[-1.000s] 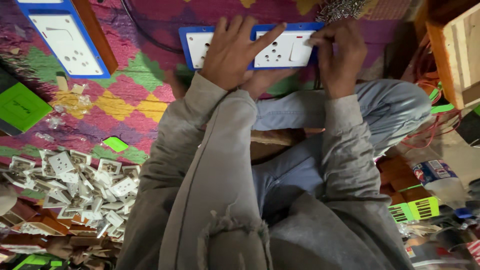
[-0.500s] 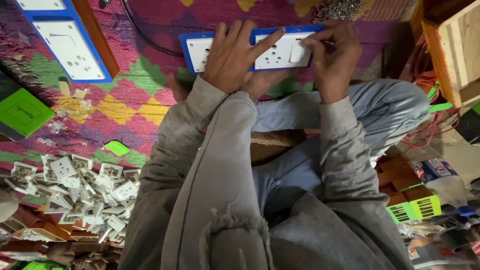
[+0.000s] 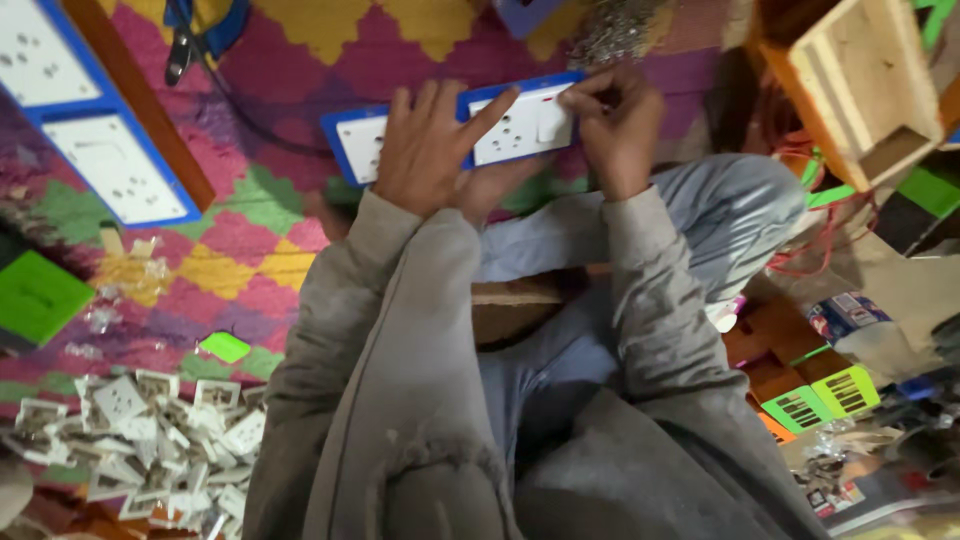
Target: The person assembles electrical socket units by inserting white faceplates into blue frames and securing them with screws. They handle multiple units, flipping them to access the back, and place completed units aside.
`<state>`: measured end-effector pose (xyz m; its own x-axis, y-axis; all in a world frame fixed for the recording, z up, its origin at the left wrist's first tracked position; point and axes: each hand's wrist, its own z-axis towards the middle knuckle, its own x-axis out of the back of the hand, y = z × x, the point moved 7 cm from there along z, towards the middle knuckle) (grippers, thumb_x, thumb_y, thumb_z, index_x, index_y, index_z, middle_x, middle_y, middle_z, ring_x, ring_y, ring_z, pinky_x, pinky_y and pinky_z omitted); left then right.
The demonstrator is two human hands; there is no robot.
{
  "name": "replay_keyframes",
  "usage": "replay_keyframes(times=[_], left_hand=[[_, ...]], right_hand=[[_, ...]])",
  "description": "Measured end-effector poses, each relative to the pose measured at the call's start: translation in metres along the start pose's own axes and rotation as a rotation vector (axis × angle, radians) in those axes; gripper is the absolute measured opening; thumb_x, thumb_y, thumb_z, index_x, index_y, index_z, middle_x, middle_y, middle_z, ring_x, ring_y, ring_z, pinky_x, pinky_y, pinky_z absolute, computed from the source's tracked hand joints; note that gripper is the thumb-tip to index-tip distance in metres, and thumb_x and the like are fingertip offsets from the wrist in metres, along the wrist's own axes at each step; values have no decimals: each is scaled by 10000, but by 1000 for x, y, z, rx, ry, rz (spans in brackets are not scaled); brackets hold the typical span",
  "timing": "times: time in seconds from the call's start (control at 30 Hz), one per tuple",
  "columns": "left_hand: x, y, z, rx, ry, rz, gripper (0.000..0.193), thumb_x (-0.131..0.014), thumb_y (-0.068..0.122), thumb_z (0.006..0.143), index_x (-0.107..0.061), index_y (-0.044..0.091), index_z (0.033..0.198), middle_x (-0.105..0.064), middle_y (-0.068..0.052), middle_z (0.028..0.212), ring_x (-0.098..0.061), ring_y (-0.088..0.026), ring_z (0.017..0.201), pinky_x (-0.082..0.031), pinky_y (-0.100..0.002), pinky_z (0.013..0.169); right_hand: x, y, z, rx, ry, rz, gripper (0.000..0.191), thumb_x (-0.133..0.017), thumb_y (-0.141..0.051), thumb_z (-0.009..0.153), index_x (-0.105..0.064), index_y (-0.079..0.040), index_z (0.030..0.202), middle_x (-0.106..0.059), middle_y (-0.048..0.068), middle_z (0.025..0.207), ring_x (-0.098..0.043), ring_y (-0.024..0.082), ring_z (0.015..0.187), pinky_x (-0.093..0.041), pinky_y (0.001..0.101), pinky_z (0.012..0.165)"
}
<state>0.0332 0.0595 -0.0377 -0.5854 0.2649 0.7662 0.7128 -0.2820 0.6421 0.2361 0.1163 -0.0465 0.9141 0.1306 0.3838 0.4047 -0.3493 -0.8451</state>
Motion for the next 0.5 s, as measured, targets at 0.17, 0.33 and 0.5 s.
replay_keyframes(times=[0.17, 0.33, 0.5], left_hand=[[-6, 1, 3, 4, -104, 129, 809, -759, 224, 843, -473, 279, 1597, -570, -142, 1132, -529, -323, 1009, -394, -478, 823], [-4, 2, 5, -6, -114, 114, 947, -824, 226, 729, -444, 275, 1595, -571, -160, 1152, -530, -334, 1026, -392, -487, 836], [0, -6, 2, 18, -149, 83, 1036, -891, 245, 690, -418, 288, 1611, -548, -165, 1072, -516, -357, 990, -383, -522, 893]], right_hand=[[-4, 0, 7, -102, -66, 209, 237, -839, 82, 844, -629, -24, 869, -638, 16, 812, -594, 93, 745, -496, 263, 697], [-6, -12, 13, -20, -47, 249, 398, -838, 116, 772, -512, -61, 916, -540, -11, 842, -507, 76, 758, -451, 255, 694], [-8, -6, 9, -90, -46, 333, 379, -841, 71, 816, -552, -48, 1030, -597, -9, 908, -594, 84, 811, -518, 238, 743]])
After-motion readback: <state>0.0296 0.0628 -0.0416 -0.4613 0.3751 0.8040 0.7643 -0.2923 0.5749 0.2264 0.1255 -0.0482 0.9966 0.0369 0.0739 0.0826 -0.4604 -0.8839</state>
